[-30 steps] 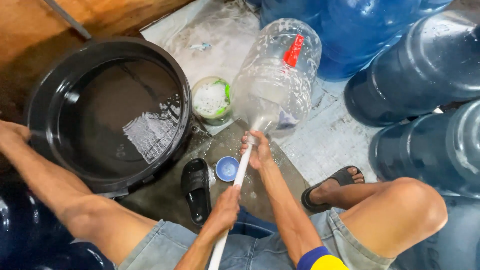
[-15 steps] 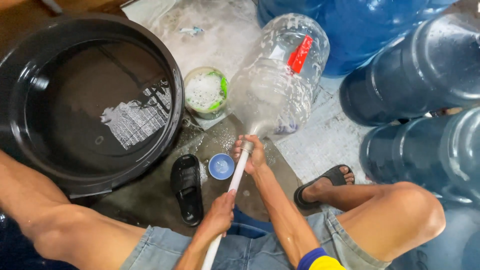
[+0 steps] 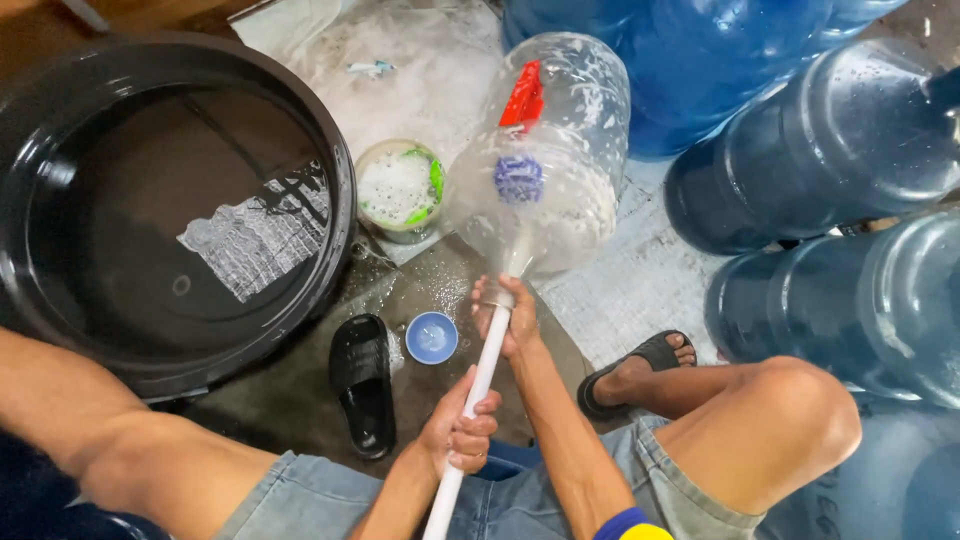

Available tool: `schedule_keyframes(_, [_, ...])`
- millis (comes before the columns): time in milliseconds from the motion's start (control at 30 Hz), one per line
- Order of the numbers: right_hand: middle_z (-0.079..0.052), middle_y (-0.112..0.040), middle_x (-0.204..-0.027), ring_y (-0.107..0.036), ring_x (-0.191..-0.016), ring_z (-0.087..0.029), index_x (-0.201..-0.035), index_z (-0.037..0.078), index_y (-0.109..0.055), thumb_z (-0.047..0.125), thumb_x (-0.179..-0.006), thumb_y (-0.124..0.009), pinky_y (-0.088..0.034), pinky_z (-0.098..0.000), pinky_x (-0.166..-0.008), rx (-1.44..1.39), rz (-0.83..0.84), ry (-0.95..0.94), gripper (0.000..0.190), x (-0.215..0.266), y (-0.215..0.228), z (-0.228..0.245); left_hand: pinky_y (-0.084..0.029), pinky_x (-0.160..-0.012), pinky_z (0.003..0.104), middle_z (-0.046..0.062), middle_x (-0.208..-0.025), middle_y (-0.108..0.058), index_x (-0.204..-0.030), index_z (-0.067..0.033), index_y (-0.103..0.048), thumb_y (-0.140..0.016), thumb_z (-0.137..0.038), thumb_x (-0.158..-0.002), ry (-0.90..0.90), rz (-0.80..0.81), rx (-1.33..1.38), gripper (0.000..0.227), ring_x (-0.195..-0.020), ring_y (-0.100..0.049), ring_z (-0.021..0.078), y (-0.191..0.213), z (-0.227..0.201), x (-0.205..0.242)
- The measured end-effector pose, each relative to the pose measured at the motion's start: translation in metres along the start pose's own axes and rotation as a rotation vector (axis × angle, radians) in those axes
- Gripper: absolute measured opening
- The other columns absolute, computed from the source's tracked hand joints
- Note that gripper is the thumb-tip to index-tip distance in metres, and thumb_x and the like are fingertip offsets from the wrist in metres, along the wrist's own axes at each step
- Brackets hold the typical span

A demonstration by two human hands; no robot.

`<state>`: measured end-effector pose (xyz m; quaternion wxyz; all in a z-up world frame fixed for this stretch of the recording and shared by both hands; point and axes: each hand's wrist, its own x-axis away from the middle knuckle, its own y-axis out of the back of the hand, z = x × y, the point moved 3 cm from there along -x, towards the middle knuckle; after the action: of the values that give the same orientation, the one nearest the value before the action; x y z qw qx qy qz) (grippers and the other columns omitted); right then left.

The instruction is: The person scrubs the exterior of a large clear plastic water jug with a black brush and soapy water. They then rinse the jug using a white pipe connected to a water source, rotating the jug to clean all sides. The person is surrounded by other blue and clear water jugs in a wet workspace.

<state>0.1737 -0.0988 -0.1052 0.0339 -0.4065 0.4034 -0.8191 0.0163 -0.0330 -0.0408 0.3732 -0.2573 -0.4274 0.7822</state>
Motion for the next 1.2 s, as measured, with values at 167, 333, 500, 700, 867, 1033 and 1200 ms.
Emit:
schedule_keyframes(167, [-0.002, -0.058, -0.070, -0.056, -0.056, -0.012, -0.088, 0.008, -0.056, 0.019, -0.073, -0.062, -0.050, -0.0252, -0.046, 0.006, 0.031, -0.037, 0.019, -0.013, -0.003, -0.004, -0.042, -0.077, 0.054, 0.027, -0.095, -0.063, -0.100, -0.0069, -0.054, -0.031, -0.054, -0.093, -0.191, -1.689, -1.786, 0.053, -0.094, -0.055, 0.0506, -0.036, -0.020, 0.002])
schedule_keyframes(333, [-0.009, -0.056, -0.064, -0.053, -0.051, -0.018, -0.081, 0.003, -0.055, 0.013, -0.075, -0.063, -0.047, -0.0270, -0.043, 0.194, -0.212, 0.092, 0.014, 0.012, -0.032, -0.003, -0.021, -0.022, 0.022, -0.009, -0.046, -0.019, -0.070, -0.0169, -0.037, -0.039, -0.070, -0.087, -0.203, -0.813, -0.582, 0.056, -0.029, -0.019, 0.0021, -0.010, -0.011, 0.011])
schedule_keyframes(500, [-0.009, -0.058, -0.059, -0.056, -0.048, -0.017, -0.072, 0.001, -0.060, 0.018, -0.077, -0.068, -0.046, -0.0264, -0.046, 0.601, -0.418, 0.084, 0.020, 0.051, -0.057, 0.015, -0.042, -0.078, 0.057, 0.023, -0.093, -0.064, -0.101, -0.0084, -0.049, -0.027, -0.054, -0.095, 0.042, -1.773, -1.887, 0.051, -0.091, -0.058, 0.0483, -0.059, -0.001, 0.013])
schedule_keyframes(700, [-0.012, -0.062, -0.081, -0.061, -0.069, -0.021, -0.092, 0.010, -0.051, 0.021, -0.079, -0.068, -0.059, -0.0418, -0.066, 0.000, -0.002, 0.089, 0.025, -0.002, -0.002, -0.011, -0.023, -0.030, 0.026, -0.009, -0.046, -0.020, -0.076, -0.0157, -0.039, -0.033, -0.068, -0.091, -0.039, -0.194, -0.137, 0.054, -0.030, -0.021, 0.0029, 0.003, 0.009, 0.019])
schedule_keyframes(867, [-0.006, -0.057, -0.071, -0.057, -0.060, -0.017, -0.090, 0.008, -0.054, 0.016, -0.077, -0.063, -0.052, -0.0343, -0.052, -0.092, 0.075, -0.031, 0.018, -0.013, 0.002, -0.017, -0.044, -0.075, 0.057, 0.024, -0.090, -0.065, -0.097, -0.0087, -0.049, -0.031, -0.059, -0.093, 0.001, -1.883, -1.884, 0.053, -0.090, -0.059, 0.0485, -0.041, 0.003, 0.036])
schedule_keyframes(1033, [-0.012, -0.058, -0.070, -0.060, -0.056, -0.021, -0.090, -0.002, -0.053, 0.012, -0.078, -0.065, -0.054, -0.0315, -0.046, 0.342, -0.260, 0.048, 0.022, 0.025, -0.052, 0.006, -0.019, -0.029, 0.023, -0.005, -0.048, -0.023, -0.067, -0.0148, -0.037, -0.040, -0.063, -0.090, -0.200, -1.076, -0.756, 0.054, -0.034, -0.020, 0.0058, -0.020, 0.005, 0.049])
schedule_keyframes(1200, [-0.010, -0.056, -0.052, -0.044, -0.039, -0.015, -0.067, 0.002, -0.061, 0.039, -0.070, -0.066, -0.032, -0.0295, -0.039, 0.966, -0.514, 0.011, 0.038, 0.047, -0.046, 0.010, -0.025, -0.025, 0.027, -0.002, -0.055, -0.028, -0.070, -0.0141, -0.037, -0.035, -0.056, -0.096, -0.199, -1.522, -1.186, 0.049, -0.038, -0.030, 0.0101, -0.045, 0.013, 0.034])
